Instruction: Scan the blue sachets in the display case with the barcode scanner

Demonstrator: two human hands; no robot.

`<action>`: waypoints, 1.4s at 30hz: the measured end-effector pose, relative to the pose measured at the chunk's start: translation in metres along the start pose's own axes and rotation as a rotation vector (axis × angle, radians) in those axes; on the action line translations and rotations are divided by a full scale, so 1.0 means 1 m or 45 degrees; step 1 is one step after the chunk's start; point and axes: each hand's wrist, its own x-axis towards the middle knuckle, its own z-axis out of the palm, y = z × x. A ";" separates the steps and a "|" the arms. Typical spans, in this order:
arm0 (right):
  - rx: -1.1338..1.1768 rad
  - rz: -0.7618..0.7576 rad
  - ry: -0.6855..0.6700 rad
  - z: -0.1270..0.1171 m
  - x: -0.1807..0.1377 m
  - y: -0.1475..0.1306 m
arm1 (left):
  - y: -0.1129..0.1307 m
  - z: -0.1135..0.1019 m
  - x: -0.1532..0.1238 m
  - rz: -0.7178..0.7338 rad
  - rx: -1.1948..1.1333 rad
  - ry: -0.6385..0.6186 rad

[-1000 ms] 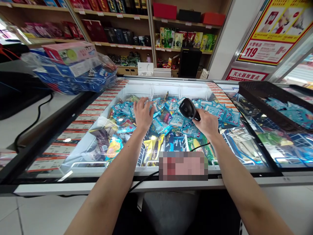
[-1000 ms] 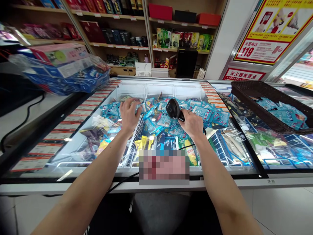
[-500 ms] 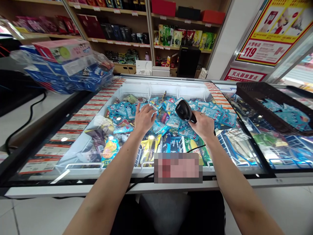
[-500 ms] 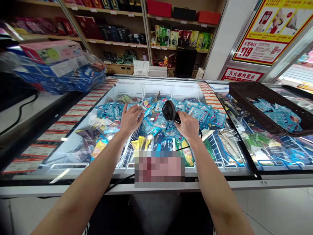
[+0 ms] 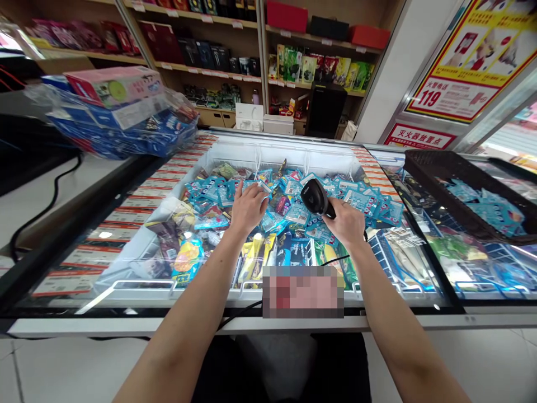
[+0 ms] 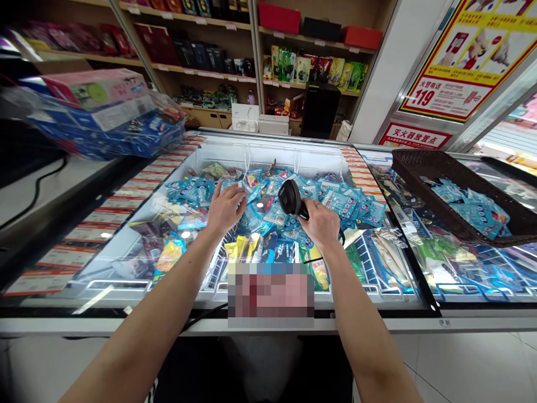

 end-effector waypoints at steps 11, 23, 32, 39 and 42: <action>-0.030 0.021 0.016 0.002 -0.001 0.001 | 0.020 -0.003 0.006 0.341 -0.271 -0.221; -0.045 0.016 -0.002 0.005 -0.002 0.000 | 0.034 -0.003 0.001 0.306 -0.262 -0.342; -0.060 0.027 -0.037 0.005 -0.003 0.000 | 0.029 0.011 -0.001 0.118 -0.089 -0.291; -0.093 0.003 -0.074 0.004 -0.004 -0.002 | 0.026 0.012 -0.003 0.071 -0.133 -0.104; -0.108 0.026 -0.099 0.002 -0.004 -0.004 | 0.027 0.010 -0.003 0.105 -0.231 -0.100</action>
